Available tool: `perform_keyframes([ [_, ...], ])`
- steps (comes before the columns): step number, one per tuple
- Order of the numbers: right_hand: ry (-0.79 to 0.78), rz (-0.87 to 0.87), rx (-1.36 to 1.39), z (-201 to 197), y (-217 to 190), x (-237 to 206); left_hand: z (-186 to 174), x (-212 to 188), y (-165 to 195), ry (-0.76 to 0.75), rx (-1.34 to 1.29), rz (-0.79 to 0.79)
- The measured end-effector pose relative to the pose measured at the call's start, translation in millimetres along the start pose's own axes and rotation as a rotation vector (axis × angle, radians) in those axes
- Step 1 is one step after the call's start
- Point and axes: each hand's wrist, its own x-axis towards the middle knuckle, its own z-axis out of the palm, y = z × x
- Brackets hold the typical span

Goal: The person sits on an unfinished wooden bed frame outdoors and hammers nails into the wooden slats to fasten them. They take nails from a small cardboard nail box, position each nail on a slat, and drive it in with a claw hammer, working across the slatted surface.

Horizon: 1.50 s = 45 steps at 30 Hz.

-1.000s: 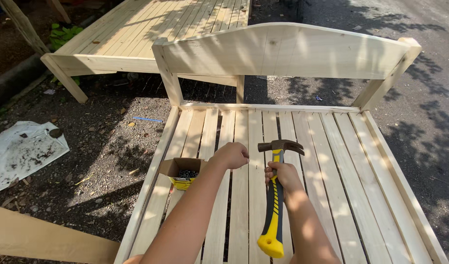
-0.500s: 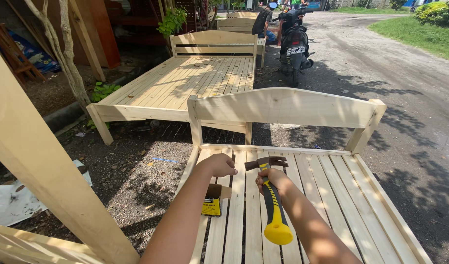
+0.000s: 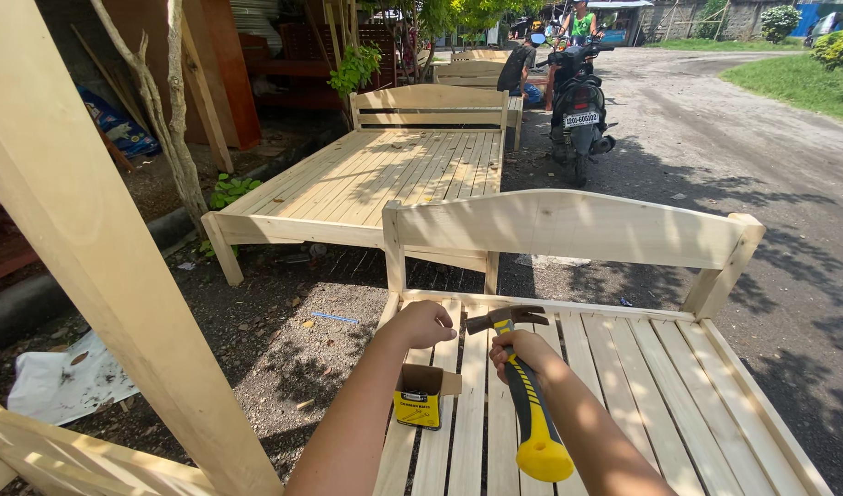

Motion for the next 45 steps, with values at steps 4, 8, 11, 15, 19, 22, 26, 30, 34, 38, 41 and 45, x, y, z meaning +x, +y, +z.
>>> perform_keyframes([
  [4, -0.011, -0.004, 0.016, 4, 6, 14, 6, 4, -18, 0.044, -0.048, -0.016],
  [8, 0.0, 0.046, 0.017, 7, 14, 36, 21, 12, -42, 0.061, -0.075, -0.043],
  [11, -0.033, 0.086, 0.026, 7, 23, 56, 36, 19, -62, 0.091, -0.088, -0.052],
  [15, 0.015, 0.134, 0.036, -2, 42, 87, 62, 28, -89, 0.131, -0.084, -0.122],
  [19, 0.017, 0.22, 0.048, -16, 64, 119, 94, 35, -113, 0.084, -0.094, -0.224],
  [22, 0.073, 0.265, 0.102, -29, 81, 137, 124, 44, -124, 0.099, -0.09, -0.199],
  [26, 0.117, 0.319, 0.172, -48, 99, 154, 154, 58, -136, 0.069, -0.088, -0.222],
  [30, 0.119, 0.265, 0.167, -74, 113, 162, 172, 80, -152, -0.083, 0.081, -0.355],
  [34, 0.189, 0.233, 0.123, -100, 129, 155, 188, 105, -170, -0.147, 0.187, -0.46],
  [38, 0.249, 0.23, 0.028, -118, 153, 135, 202, 124, -178, -0.359, 0.32, -0.532],
  [41, 0.262, 0.234, -0.035, -126, 171, 122, 212, 129, -180, -0.317, 0.309, -0.557],
  [45, 0.267, 0.238, -0.063, -131, 191, 108, 222, 127, -180, -0.183, 0.266, -0.584],
])
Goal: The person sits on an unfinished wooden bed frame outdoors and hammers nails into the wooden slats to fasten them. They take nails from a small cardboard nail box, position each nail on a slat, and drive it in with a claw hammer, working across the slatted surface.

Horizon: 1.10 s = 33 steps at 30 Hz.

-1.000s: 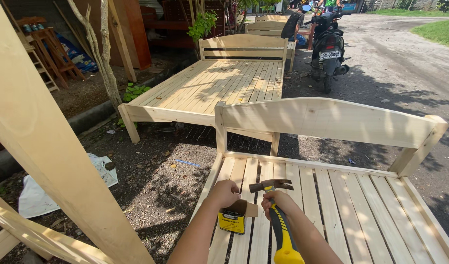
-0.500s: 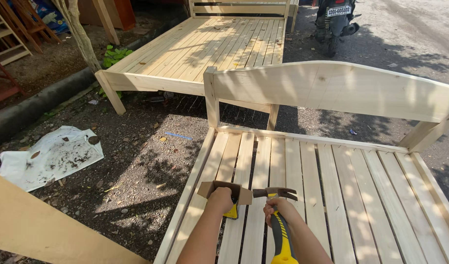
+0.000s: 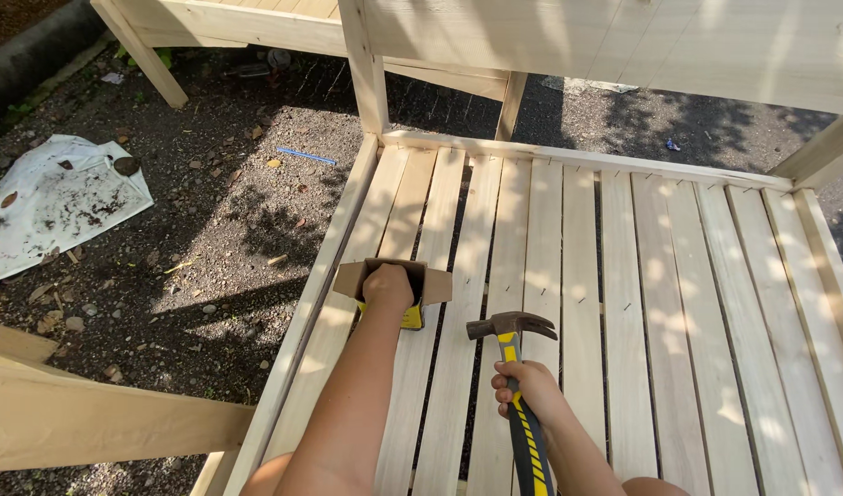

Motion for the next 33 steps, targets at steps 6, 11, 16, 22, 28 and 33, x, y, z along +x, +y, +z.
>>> perform_keyframes([
  [6, -0.029, -0.021, 0.013, 9, 18, -13, 3, 0, 4, 0.004, 0.042, -0.081],
  [11, -0.061, -0.012, 0.003, 11, 21, -26, -1, -7, 0, 0.019, 0.091, -0.075],
  [16, -0.09, -0.061, -0.017, 4, 13, -40, -18, -29, -3, 0.087, 0.061, 0.003],
  [22, -0.079, -0.189, 0.011, 9, -7, -68, -32, -72, 2, 0.389, -0.465, 0.128],
  [28, -0.077, -0.283, 0.017, 19, -25, -116, -28, -119, 36, 0.369, -0.99, 0.369],
  [33, -0.051, -0.322, -0.048, 19, -55, -159, -36, -166, 59, 0.18, -1.088, 0.443],
])
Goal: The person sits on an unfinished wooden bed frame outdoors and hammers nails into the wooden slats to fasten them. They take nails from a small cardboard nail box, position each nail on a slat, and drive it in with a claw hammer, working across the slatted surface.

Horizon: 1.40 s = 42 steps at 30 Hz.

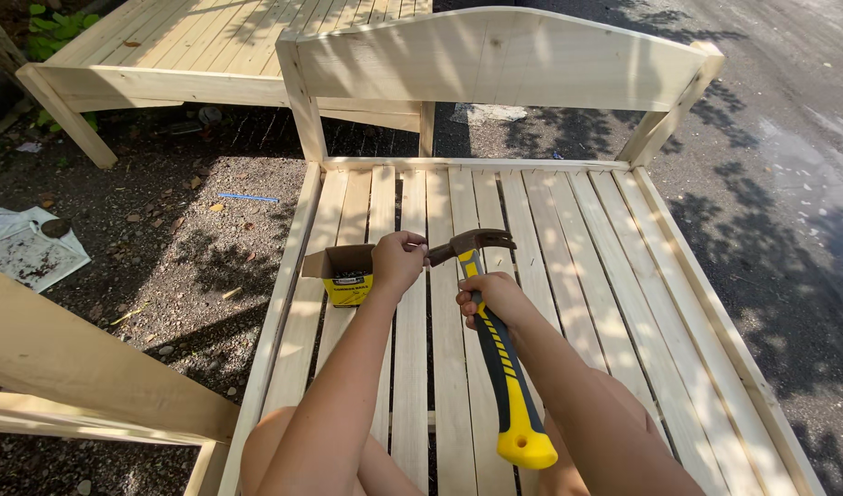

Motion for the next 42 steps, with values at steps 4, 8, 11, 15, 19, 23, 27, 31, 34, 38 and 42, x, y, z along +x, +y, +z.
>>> perform_keyframes([
  [4, -0.008, 0.014, -0.103, -14, -50, -31, -2, -21, 31, -0.156, -0.045, -0.021],
  [8, 0.106, -0.034, -0.159, -44, -101, -89, -3, -30, 61, -0.236, -0.008, 0.086],
  [11, 0.171, -0.07, -0.205, -67, -140, -132, 3, -33, 81, -0.223, 0.049, 0.154],
  [15, 0.357, -0.18, -0.337, -102, -167, -180, 21, -38, 107, -0.232, 0.068, 0.199],
  [19, 0.39, -0.177, -0.352, -138, -172, -206, 45, -52, 113, -0.168, 0.047, 0.233],
  [23, 0.305, -0.161, -0.251, -165, -165, -201, 65, -71, 112, -0.118, 0.04, 0.292],
  [27, 0.267, -0.182, -0.259, -181, -156, -169, 80, -67, 117, -0.086, 0.133, 0.264],
  [31, 0.273, -0.217, -0.353, -190, -149, -116, 98, -51, 109, -0.031, 0.232, 0.288],
  [34, 0.246, -0.294, -0.311, -195, -120, -68, 111, -44, 80, -0.044, 0.237, 0.228],
  [38, 0.171, -0.316, -0.196, -194, -77, 8, 128, -25, 35, -0.067, 0.264, 0.111],
  [42, 0.136, -0.304, -0.159, -192, -67, 80, 157, 22, 3, -0.08, 0.337, 0.032],
])
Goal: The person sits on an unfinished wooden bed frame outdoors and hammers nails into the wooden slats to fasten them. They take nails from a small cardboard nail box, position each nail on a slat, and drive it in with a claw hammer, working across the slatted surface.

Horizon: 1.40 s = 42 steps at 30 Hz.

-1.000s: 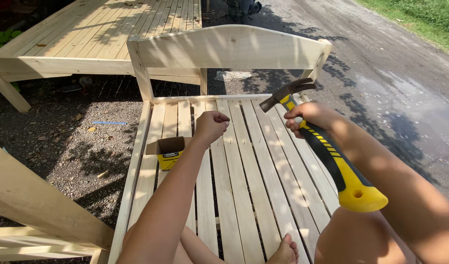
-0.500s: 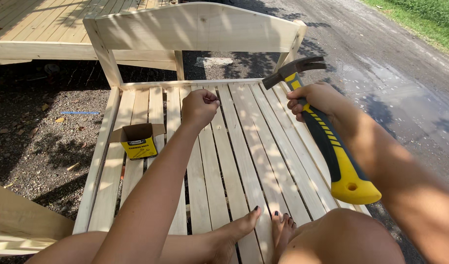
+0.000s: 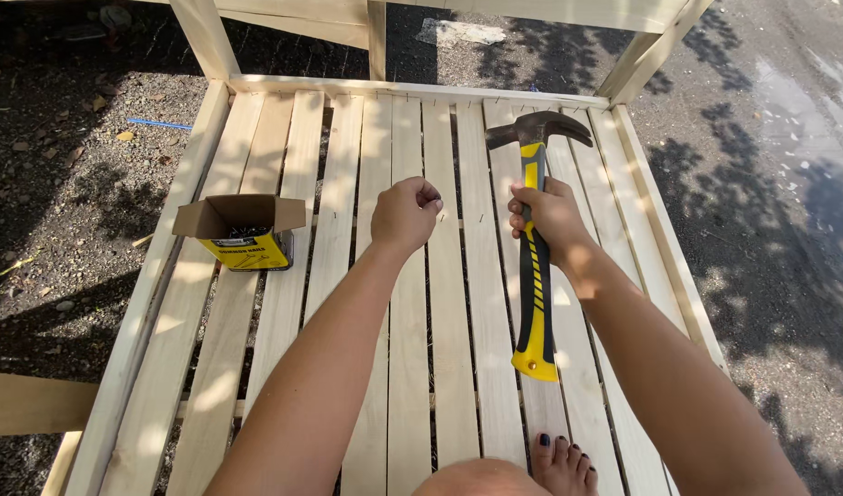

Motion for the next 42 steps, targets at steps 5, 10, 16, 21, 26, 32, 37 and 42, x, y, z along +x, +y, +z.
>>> perform_keyframes([
  [5, 0.043, 0.08, -0.137, 0, -12, 66, 28, 61, -17, 0.016, -0.084, -0.041],
  [10, 0.111, 0.167, -0.216, -3, -38, 86, 49, 75, -33, 0.049, -0.21, -0.12],
  [16, 0.107, 0.301, -0.335, -51, -14, 61, 120, 71, -46, 0.196, -0.387, -0.203],
  [21, 0.103, 0.301, -0.185, -106, 69, 48, 209, 32, -54, 0.066, -0.389, -0.184],
  [26, 0.053, 0.261, 0.001, -135, 148, 72, 257, 9, -66, 0.097, 0.069, 0.261],
  [32, 0.048, 0.088, -0.41, -154, 172, 132, 275, 11, -88, 0.194, 0.447, 0.403],
  [37, 0.085, -0.248, -0.966, -163, 172, 153, 279, 4, -100, 0.221, 0.584, 0.424],
  [42, 0.041, -0.36, -0.99, -165, 175, 160, 280, 4, -106, 0.171, 0.599, 0.419],
])
